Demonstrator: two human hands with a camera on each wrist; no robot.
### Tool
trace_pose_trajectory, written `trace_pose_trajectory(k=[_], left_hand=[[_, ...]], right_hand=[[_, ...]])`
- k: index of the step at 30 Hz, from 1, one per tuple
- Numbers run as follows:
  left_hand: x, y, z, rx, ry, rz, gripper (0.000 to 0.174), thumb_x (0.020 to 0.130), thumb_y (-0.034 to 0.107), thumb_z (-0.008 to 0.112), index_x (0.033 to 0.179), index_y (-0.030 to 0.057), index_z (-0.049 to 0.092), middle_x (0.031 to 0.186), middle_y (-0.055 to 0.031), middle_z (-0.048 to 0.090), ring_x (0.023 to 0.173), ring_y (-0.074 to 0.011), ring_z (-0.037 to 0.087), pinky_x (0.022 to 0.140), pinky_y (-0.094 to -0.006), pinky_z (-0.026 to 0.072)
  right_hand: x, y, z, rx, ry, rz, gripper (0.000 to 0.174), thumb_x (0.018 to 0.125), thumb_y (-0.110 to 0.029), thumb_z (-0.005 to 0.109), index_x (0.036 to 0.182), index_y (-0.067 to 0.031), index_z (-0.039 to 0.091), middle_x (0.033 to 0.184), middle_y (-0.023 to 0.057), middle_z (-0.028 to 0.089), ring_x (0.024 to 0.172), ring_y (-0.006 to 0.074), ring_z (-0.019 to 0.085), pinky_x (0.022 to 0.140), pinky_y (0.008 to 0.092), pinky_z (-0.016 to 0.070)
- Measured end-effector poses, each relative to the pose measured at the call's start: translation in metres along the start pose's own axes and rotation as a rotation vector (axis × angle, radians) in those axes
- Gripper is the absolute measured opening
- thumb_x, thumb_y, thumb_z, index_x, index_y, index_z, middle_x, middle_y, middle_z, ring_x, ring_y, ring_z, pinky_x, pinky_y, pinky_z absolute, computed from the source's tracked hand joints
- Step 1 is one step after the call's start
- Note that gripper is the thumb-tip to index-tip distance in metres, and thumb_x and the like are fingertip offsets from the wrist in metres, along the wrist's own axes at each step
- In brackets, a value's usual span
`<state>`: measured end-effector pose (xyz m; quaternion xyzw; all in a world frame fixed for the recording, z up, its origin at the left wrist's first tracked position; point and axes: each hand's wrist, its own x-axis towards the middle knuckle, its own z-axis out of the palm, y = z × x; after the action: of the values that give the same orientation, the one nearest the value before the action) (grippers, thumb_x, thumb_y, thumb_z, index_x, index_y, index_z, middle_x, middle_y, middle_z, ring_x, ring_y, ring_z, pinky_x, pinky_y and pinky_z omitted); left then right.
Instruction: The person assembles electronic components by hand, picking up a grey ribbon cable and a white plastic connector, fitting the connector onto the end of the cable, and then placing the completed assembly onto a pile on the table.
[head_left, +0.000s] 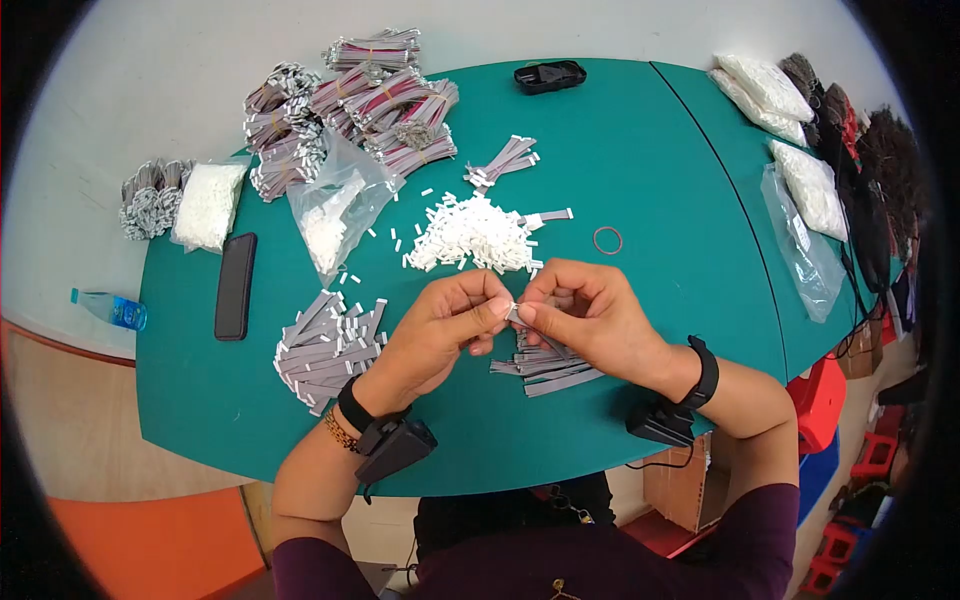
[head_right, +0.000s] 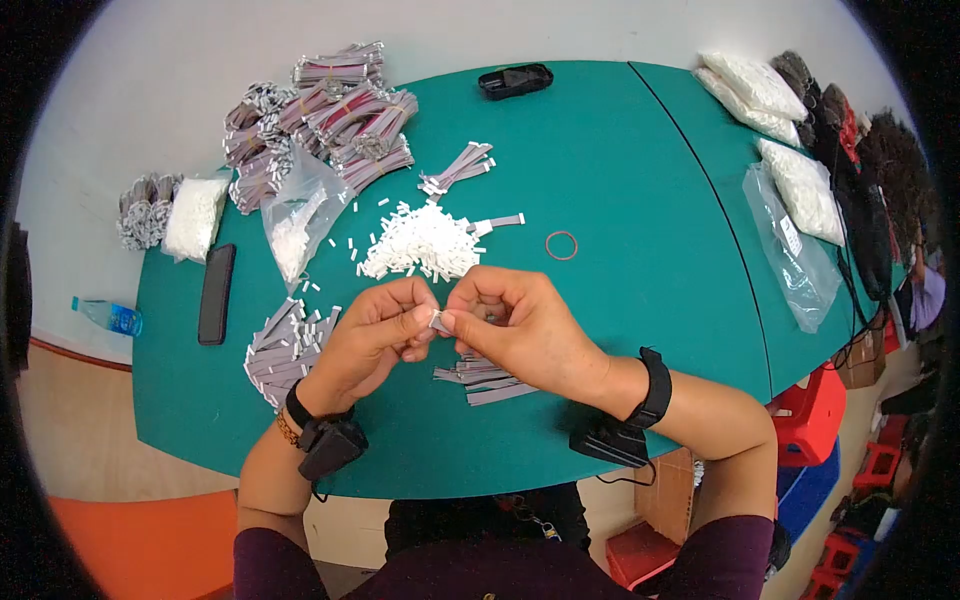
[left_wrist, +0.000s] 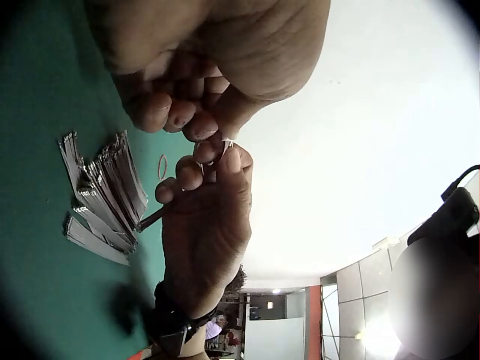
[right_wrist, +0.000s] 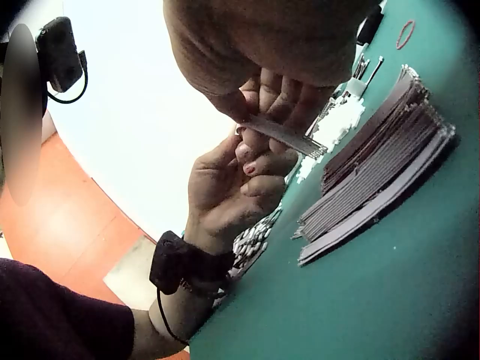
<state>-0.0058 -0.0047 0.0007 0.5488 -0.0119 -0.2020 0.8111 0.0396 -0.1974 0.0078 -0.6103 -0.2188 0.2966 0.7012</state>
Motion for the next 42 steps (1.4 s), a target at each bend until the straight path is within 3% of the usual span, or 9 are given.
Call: trace_pose_trajectory(k=[14,20,29,35,42], left_hand=[[0.002,-0.005,0.003,0.108,0.061,0.093,0.017,0.090,0.020,0.058,0.082,0.0063,0.053,0.070,0.0048,0.046,0.061,-0.0031,0.036,0.055,-0.0188,0.0309],[0.001,-0.008,0.004,0.176,0.095,0.126,0.017,0.089,0.019,0.058,0.082,0.0055,0.053,0.071,0.0044,0.047,0.062,-0.0029,0.037,0.054,-0.0189,0.0306],[0.002,-0.011,0.007,0.129,0.148,0.164,0.018,0.089,0.020,0.059,0.081,0.0055,0.053,0.070,0.0041,0.049,0.061,-0.0028,0.038,0.054,-0.0189,0.0314],[0.001,-0.012,0.006,0.384,0.184,0.241,0.020,0.090,0.021,0.058,0.081,0.0052,0.052,0.071,0.0041,0.051,0.060,-0.0029,0.039,0.052,-0.0185,0.0314],[0.001,-0.009,0.009,0.064,0.150,0.139,0.017,0.090,0.020,0.059,0.084,0.0051,0.054,0.075,0.0021,0.052,0.063,-0.0043,0.040,0.056,-0.0196,0.0341]], right_hand=[[0.000,0.005,0.002,-0.182,0.090,-0.083,0.009,0.085,-0.007,0.063,0.079,-0.0016,0.058,0.064,-0.0040,0.055,0.056,-0.0006,0.046,0.048,0.0174,0.0360],[0.000,0.004,0.000,-0.057,0.066,-0.028,0.011,0.085,-0.009,0.064,0.079,-0.0024,0.059,0.065,-0.0026,0.058,0.060,0.0004,0.050,0.051,0.0176,0.0398],[0.001,0.011,0.002,-0.096,0.132,-0.101,0.013,0.085,-0.009,0.065,0.076,-0.0019,0.059,0.066,-0.0016,0.059,0.062,0.0012,0.052,0.053,0.0178,0.0410],[0.001,0.011,-0.001,-0.146,0.099,-0.095,0.011,0.085,-0.009,0.065,0.077,-0.0021,0.060,0.068,-0.0014,0.060,0.064,0.0018,0.053,0.055,0.0178,0.0426],[0.001,0.003,0.002,0.010,0.083,-0.030,0.011,0.087,-0.009,0.062,0.084,0.0011,0.059,0.077,0.0018,0.062,0.072,0.0070,0.061,0.064,0.0207,0.0505]])
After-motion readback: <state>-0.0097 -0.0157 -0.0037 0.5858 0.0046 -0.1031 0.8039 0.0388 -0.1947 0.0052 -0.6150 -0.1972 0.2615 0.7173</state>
